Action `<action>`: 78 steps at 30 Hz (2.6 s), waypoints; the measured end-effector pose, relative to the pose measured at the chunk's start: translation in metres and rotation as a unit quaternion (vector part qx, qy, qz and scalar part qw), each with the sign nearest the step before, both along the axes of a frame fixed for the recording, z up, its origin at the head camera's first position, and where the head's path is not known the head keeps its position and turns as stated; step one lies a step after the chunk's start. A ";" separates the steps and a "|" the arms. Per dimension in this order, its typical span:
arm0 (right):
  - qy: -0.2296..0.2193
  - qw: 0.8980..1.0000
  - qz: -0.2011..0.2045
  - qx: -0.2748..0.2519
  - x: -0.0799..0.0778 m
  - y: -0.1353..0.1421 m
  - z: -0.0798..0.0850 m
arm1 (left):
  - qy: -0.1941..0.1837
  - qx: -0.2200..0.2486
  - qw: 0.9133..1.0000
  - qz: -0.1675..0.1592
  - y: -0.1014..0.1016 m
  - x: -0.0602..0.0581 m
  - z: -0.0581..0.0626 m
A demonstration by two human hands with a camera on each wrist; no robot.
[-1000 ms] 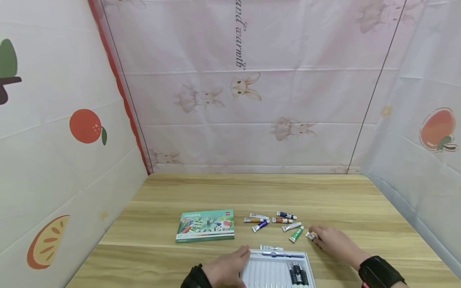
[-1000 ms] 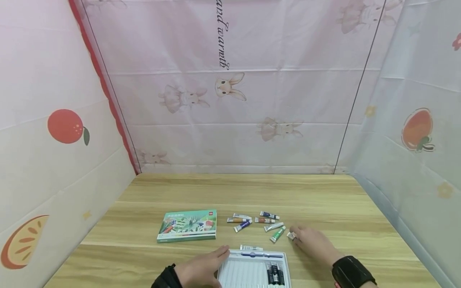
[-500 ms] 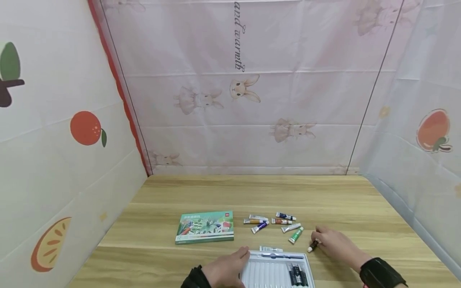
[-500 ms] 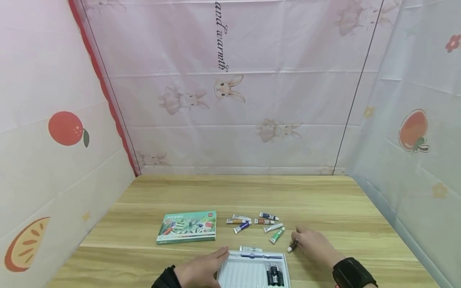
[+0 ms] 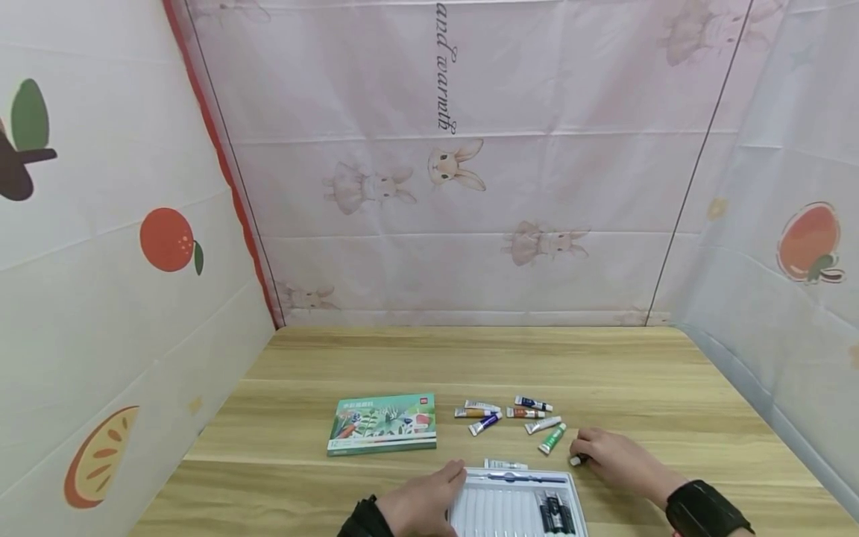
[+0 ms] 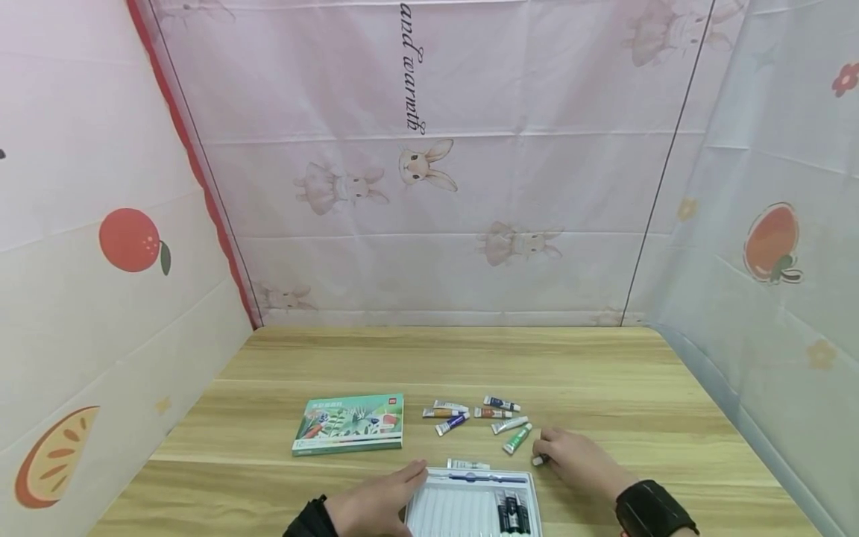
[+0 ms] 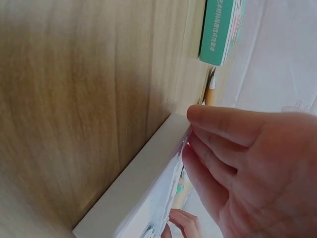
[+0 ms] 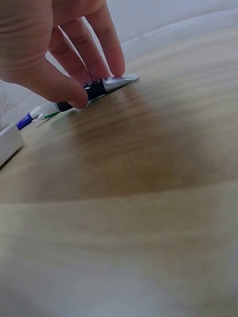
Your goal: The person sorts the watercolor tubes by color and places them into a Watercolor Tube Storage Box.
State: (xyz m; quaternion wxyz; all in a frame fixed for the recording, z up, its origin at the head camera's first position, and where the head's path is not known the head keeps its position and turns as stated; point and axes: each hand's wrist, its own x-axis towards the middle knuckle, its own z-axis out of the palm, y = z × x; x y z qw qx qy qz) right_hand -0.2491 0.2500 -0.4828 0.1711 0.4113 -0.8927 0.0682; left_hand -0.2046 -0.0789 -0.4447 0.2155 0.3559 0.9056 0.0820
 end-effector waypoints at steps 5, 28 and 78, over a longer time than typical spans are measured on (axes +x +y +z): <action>-0.036 0.999 -0.007 0.004 0.001 0.000 0.004 | -0.005 0.000 1.000 0.004 0.000 0.001 0.001; 0.021 0.996 0.086 -0.009 0.022 -0.042 0.032 | -0.019 -0.004 0.999 0.025 0.002 0.000 0.001; -0.125 0.968 0.217 0.003 0.055 -0.069 0.020 | -0.035 0.009 0.999 0.039 0.003 -0.003 0.001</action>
